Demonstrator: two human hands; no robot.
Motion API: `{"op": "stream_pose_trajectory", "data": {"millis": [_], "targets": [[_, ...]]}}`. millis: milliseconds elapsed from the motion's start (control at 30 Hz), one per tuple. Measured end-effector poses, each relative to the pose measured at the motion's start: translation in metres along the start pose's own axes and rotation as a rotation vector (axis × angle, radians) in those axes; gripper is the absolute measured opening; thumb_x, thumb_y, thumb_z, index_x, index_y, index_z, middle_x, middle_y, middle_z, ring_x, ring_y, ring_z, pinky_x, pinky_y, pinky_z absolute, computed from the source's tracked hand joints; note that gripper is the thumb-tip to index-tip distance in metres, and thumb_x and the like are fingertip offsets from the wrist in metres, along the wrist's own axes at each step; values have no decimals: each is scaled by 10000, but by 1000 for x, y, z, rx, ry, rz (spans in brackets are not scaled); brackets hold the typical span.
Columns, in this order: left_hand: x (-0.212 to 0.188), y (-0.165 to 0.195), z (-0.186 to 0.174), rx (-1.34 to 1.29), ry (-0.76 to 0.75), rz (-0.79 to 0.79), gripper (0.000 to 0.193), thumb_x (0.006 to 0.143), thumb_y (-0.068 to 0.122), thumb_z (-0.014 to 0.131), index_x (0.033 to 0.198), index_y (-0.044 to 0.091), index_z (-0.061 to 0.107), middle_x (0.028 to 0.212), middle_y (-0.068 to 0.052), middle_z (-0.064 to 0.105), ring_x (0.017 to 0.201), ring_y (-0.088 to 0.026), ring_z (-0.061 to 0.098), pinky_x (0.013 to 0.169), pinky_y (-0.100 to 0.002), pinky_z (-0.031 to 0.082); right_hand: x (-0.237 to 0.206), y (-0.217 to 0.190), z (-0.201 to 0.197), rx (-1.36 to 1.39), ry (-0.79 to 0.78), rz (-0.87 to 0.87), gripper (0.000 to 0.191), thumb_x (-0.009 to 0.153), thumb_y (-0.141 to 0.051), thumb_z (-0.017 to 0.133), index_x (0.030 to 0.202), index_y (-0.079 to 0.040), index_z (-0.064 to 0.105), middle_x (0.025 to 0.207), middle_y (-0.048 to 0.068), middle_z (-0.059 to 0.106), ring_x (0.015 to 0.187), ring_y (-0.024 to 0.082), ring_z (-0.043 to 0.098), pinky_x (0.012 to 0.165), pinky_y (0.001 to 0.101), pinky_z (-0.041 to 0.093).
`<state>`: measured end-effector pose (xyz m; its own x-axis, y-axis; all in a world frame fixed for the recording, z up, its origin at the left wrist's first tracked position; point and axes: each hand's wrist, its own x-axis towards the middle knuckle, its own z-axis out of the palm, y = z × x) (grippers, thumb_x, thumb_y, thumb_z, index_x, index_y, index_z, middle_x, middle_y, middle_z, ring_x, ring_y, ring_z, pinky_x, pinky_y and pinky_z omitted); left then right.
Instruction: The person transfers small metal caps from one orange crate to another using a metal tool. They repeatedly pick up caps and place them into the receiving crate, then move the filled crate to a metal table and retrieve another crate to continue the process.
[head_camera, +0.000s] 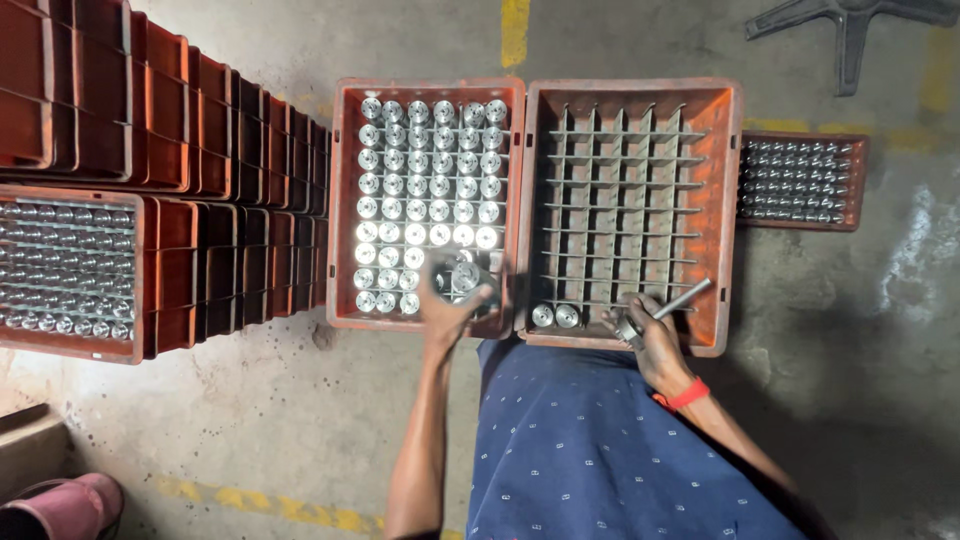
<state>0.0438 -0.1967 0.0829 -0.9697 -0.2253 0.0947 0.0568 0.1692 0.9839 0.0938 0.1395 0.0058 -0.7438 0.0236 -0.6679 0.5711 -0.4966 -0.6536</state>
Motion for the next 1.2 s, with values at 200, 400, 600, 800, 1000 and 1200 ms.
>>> {"op": "stream_pose_trajectory", "data": {"millis": [200,400,600,800,1000,1200], "targets": [[-35,3,91,214,-270,-380,276,858,186,862,880,-2,662,754,-132,667,658,-282,623,624,-419,510,7,-12,37,62,-94,-76,197,1019,-60,566,1211,-19,586,959,75,651,943,224,721,907,373,596],[-80,22,140,409,-418,-251,262,800,202,818,999,72,709,863,-191,755,819,-379,735,710,-452,550,2,-36,63,117,-107,-172,193,1006,-54,600,1196,-75,576,921,34,610,853,159,684,766,301,561],[-76,26,163,366,-589,-380,415,717,237,850,1060,37,732,902,-219,756,852,-376,748,775,-454,566,-1,-41,44,-69,-319,-301,114,1029,-70,606,1137,-38,586,927,50,618,824,153,667,736,297,582],[-78,33,153,365,-721,-415,631,840,405,820,1263,-20,627,978,-236,733,936,-373,744,846,-469,567,32,-37,11,59,-142,-4,142,990,-42,550,1116,-59,611,897,82,645,835,186,695,743,334,603],[-80,8,120,723,-648,252,542,831,105,714,1332,-56,581,1150,-284,665,980,-458,667,829,-498,543,54,-27,-31,179,57,-125,128,991,-13,567,1105,-61,597,934,56,633,844,221,709,737,360,589],[-87,-24,108,638,-727,125,556,718,-95,650,1259,35,649,1086,-236,669,987,-440,667,825,-484,549,52,-5,-40,221,45,-127,178,1000,-12,576,1171,-56,598,959,61,612,867,223,710,809,361,605]]}}
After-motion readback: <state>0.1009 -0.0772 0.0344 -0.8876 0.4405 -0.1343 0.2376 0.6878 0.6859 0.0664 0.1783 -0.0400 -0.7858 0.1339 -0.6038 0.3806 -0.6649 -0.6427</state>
